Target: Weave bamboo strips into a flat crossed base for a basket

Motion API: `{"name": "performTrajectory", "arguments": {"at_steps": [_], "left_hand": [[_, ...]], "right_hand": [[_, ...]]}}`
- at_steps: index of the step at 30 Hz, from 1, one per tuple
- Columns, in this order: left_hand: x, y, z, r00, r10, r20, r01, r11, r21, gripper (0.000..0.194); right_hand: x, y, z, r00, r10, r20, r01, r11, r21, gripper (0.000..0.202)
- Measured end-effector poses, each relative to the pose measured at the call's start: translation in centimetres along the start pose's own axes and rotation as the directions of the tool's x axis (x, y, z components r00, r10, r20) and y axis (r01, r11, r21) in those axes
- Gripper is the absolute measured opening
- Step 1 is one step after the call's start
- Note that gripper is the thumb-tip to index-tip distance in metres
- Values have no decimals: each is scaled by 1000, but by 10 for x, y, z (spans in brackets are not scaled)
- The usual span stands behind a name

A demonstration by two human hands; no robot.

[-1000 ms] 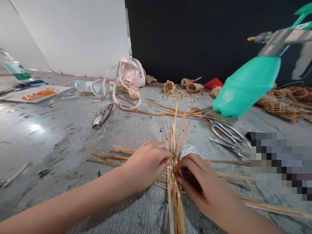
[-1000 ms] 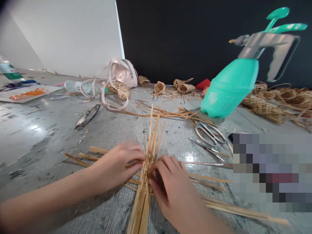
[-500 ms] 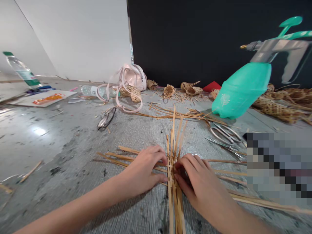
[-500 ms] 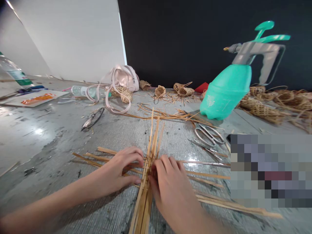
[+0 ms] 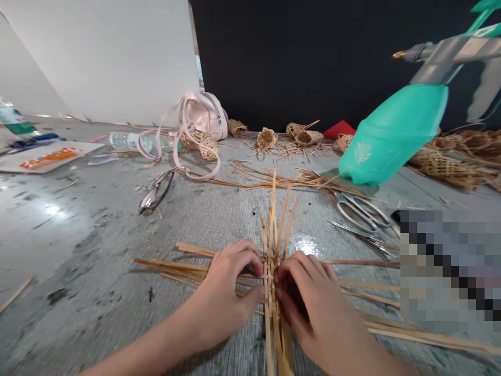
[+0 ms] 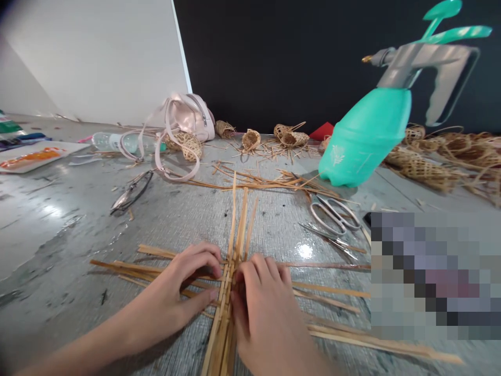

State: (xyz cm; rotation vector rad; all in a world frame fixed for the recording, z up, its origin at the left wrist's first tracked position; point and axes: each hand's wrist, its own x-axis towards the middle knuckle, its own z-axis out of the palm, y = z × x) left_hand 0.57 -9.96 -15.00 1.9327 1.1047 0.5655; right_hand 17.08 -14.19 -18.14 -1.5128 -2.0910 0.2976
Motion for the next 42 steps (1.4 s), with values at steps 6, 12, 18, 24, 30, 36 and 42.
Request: {"name": "performTrajectory", "arguments": {"at_steps": [6,12,18,24,30,36,42], "left_hand": [[4,-3,9,997,-35,-72,42,994,101,20],[4,-3,12,996,-39,-78,48,991,121,22],[0,-5,13,997,17,-79,-7,993,120,20],[0,-6,12,996,74,-57,-64,984,164,19],[1,-4,9,994,108,-3,-105,972,209,15],[1,-3,9,996,87,20,-89,972,217,16],[4,-3,10,999,53,11,-54,975,216,17]], "right_hand": [[3,1,2,999,48,-2,-47,992,114,9],[3,4,1,999,-33,1,33,999,18,5],[1,4,0,989,-130,-71,123,988,-93,5],[3,4,-1,987,-134,-90,124,987,-104,8],[6,5,0,989,-129,-79,120,987,-110,9],[8,6,0,989,-145,-35,141,985,-103,9],[9,3,4,996,-68,-63,67,998,-15,9]]}}
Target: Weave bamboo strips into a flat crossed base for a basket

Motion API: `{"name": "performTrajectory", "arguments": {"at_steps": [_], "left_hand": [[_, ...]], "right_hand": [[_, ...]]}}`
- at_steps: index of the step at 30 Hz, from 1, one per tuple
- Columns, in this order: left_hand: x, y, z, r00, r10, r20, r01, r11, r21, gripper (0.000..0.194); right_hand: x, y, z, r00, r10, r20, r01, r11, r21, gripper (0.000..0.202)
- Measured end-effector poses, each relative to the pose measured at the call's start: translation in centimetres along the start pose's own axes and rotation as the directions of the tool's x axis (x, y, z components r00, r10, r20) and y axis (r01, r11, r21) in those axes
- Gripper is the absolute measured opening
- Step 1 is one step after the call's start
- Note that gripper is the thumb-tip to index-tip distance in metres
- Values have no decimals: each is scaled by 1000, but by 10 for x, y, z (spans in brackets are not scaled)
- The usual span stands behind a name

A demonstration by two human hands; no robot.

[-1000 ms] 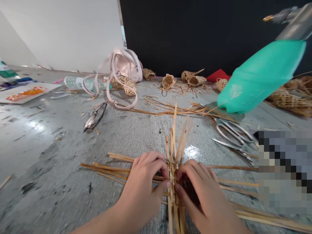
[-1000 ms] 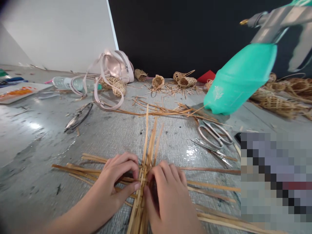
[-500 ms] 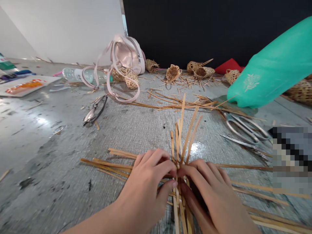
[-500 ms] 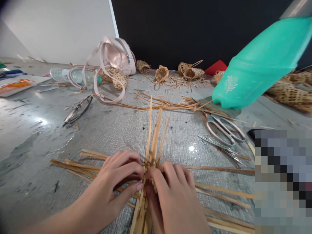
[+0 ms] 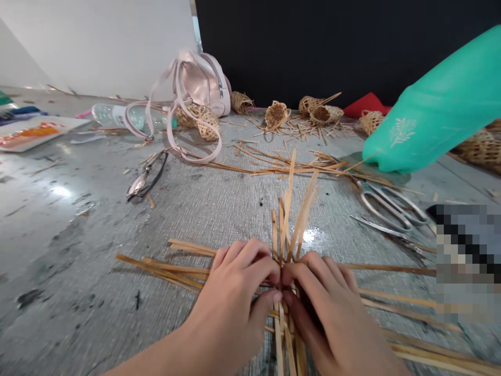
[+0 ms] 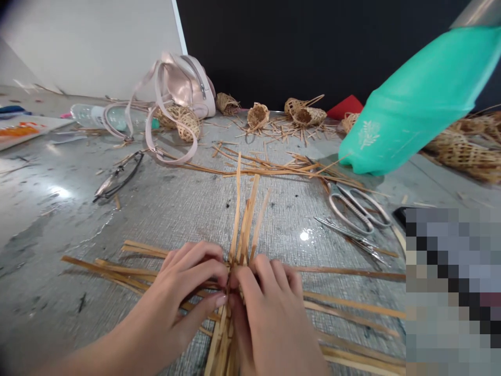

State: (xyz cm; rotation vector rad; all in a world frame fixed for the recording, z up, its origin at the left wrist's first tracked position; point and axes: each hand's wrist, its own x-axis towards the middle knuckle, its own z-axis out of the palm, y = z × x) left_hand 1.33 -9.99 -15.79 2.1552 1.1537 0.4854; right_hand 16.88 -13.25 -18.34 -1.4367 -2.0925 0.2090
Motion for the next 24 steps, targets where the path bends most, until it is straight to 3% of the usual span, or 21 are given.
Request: {"name": "performTrajectory", "arguments": {"at_steps": [9,20,24], "left_hand": [[0,1,1,1000,-9,-12,9,1000,6,19],[-5,-1,-2,999,46,-3,-46,998,36,15],[-6,-2,0,998,62,-23,-61,997,42,16]], "right_hand": [[-7,2,5,997,55,51,-57,998,38,11],[-3,4,-14,996,-82,-20,79,993,-93,2],[-6,9,-21,997,-79,13,80,987,-138,8]]}}
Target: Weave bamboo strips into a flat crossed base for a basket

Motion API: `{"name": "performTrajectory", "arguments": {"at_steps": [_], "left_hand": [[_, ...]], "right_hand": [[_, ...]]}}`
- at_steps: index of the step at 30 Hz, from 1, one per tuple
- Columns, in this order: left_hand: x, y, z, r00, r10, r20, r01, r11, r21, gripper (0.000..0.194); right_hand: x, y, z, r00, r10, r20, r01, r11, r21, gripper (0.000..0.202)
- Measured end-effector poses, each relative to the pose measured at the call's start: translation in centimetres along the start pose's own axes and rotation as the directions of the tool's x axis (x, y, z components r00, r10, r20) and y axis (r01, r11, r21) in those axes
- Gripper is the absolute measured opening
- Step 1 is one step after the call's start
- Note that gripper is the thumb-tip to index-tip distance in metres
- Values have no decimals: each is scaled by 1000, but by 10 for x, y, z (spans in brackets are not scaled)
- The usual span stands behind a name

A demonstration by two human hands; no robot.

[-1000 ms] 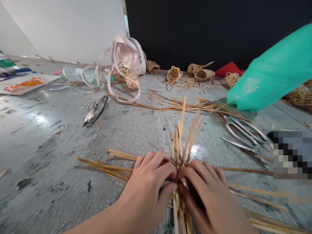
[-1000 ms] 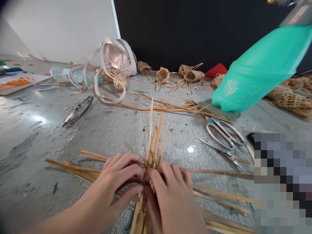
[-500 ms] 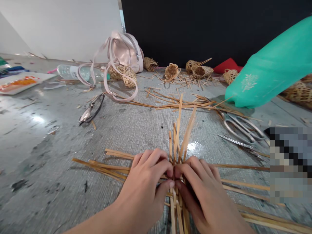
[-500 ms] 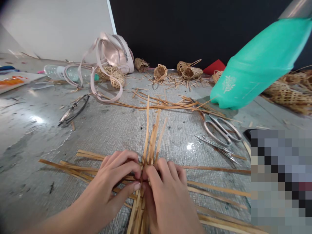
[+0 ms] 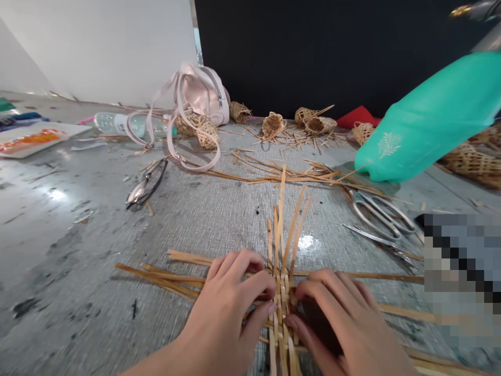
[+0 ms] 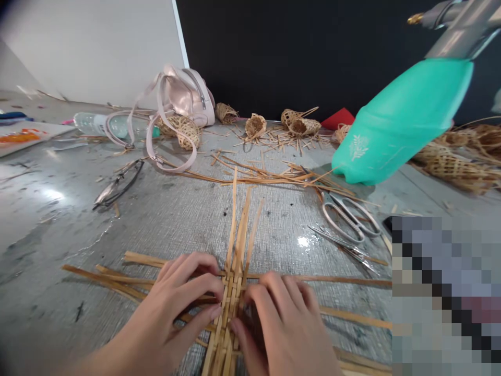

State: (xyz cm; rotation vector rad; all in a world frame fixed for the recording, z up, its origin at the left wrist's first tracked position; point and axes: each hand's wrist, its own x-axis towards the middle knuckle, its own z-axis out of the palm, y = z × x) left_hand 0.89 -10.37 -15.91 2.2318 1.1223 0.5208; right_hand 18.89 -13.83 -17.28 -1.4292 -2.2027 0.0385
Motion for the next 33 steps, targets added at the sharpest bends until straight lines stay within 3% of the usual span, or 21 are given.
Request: {"name": "performTrajectory", "arguments": {"at_steps": [13,17,24,33], "left_hand": [[1,-1,0,1000,-1,13,1,1000,27,14],[0,-2,0,1000,1,21,-2,1000,20,14],[-1,-1,1,1000,9,-3,-9,1000,11,13],[-4,-2,3,995,90,-37,-86,993,83,16]], "right_hand": [[-4,-4,8,993,111,-30,-107,985,132,10],[-3,-5,5,998,64,-28,-61,995,79,2],[0,-4,1,998,-54,20,55,996,-71,13],[-4,-8,8,1000,-12,21,13,998,-53,15]]}}
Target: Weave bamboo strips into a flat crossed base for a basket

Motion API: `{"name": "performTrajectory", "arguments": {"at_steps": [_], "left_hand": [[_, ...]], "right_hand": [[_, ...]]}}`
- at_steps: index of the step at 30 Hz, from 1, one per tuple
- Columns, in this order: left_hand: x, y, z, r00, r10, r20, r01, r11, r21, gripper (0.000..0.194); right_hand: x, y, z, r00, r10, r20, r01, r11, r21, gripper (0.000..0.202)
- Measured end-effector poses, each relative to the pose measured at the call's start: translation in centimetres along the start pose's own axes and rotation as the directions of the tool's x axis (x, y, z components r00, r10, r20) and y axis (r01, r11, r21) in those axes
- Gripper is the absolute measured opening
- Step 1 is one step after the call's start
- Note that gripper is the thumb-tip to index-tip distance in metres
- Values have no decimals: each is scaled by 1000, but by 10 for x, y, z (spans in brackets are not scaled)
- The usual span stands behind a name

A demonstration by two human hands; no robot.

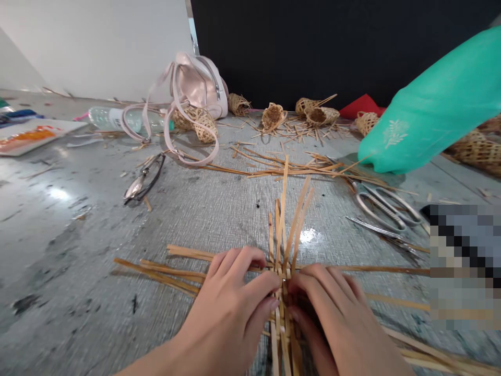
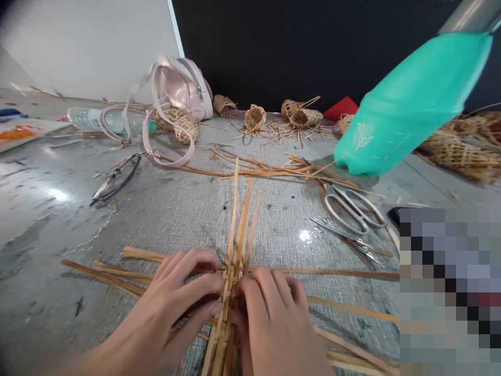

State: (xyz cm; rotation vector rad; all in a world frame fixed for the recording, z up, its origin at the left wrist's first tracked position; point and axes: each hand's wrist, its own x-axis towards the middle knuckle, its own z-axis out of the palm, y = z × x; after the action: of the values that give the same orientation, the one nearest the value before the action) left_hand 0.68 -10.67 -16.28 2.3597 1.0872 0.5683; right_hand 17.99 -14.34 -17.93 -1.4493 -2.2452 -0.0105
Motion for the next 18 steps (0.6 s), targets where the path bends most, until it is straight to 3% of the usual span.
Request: {"name": "performTrajectory", "arguments": {"at_steps": [7,18], "left_hand": [[0,0,-4,996,86,15,-87,990,112,20],[3,-1,-2,996,79,45,-81,996,46,16]], "right_hand": [[4,-2,-1,997,67,34,-72,980,188,13],[3,0,-2,997,62,47,-70,979,191,15]]}}
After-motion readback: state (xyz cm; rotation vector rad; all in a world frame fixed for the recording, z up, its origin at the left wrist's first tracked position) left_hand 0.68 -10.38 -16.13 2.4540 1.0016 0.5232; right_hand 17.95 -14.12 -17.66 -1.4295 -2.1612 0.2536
